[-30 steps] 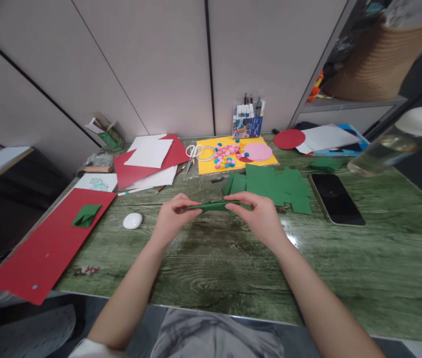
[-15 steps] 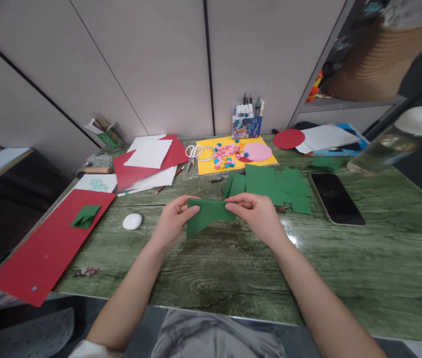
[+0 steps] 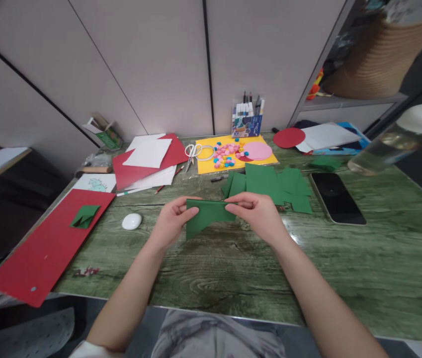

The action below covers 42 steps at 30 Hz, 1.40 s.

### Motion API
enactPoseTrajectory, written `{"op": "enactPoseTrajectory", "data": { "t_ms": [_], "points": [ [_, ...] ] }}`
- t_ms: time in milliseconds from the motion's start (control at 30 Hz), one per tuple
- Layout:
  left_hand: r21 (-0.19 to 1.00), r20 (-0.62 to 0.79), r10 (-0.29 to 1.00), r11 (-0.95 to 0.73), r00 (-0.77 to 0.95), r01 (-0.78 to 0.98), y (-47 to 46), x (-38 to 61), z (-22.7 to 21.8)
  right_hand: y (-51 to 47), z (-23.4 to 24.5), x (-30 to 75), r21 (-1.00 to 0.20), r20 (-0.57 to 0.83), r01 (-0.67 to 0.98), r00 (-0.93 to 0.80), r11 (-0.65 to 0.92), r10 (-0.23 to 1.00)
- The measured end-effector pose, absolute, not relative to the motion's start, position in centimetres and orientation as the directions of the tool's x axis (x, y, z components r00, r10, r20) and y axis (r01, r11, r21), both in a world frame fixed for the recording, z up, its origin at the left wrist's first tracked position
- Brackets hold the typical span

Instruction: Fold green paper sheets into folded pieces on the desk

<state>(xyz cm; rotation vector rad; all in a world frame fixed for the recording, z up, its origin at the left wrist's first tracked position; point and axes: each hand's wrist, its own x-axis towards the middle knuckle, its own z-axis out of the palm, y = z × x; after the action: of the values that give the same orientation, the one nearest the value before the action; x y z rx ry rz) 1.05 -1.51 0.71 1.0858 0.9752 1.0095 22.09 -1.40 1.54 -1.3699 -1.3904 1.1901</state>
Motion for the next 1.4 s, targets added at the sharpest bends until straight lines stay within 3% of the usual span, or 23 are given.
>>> {"op": "enactPoseTrajectory", "data": {
  "t_ms": [167, 367, 567, 733, 867, 967, 1167, 1300, 1400],
  "points": [
    [0.977, -0.128, 0.954, 0.168, 0.269, -0.131, -1.5, 1.0, 1.0, -1.4, 1.9, 22.1, -0.958, -0.041, 0.286, -0.105, -0.009, 0.994],
    [0.975, -0.111, 0.893, 0.012, 0.436, 0.224, -2.0, 1.1, 1.7, -1.6, 1.9, 21.7, -0.934, -0.068, 0.349, -0.394, 0.081, 0.917],
    [0.964, -0.149, 0.826, -0.002, 0.543, 0.267, -2.4, 1.5, 1.5, -1.9, 1.0, 21.1, -0.912, -0.133, 0.395, -0.537, 0.109, 0.833],
    [0.984, -0.174, 0.854, 0.133, 0.490, 0.118, -1.9, 0.8, 1.9, -1.5, 0.8, 21.3, -0.948, -0.109, 0.315, -0.439, 0.039, 0.892],
    [0.917, -0.219, 0.933, 0.297, 0.287, -0.267, -0.7, 0.0, 1.7, -1.2, 0.7, 21.5, -0.989, -0.057, 0.143, -0.186, -0.030, 0.981],
    [0.886, -0.167, 0.975, 0.213, 0.145, -0.412, -0.6, 0.5, 1.3, -1.0, 0.5, 21.5, -0.999, -0.045, 0.003, -0.012, -0.045, 0.999],
    [0.984, 0.089, 0.994, -0.078, 0.064, -0.161, -2.8, 3.2, 0.5, -1.0, 0.2, 21.3, -0.999, 0.020, 0.041, 0.081, 0.017, 0.997],
    [0.988, 0.151, 0.979, -0.155, 0.139, 0.019, -3.4, 3.6, 0.0, -1.5, 0.7, 20.9, -0.987, 0.066, 0.147, 0.027, 0.061, 0.997],
    [0.976, 0.166, 0.982, -0.177, 0.091, 0.131, -3.5, 3.7, -0.2, -1.9, 1.1, 20.5, -0.976, 0.067, 0.206, -0.021, 0.070, 0.998]
  ]
}}
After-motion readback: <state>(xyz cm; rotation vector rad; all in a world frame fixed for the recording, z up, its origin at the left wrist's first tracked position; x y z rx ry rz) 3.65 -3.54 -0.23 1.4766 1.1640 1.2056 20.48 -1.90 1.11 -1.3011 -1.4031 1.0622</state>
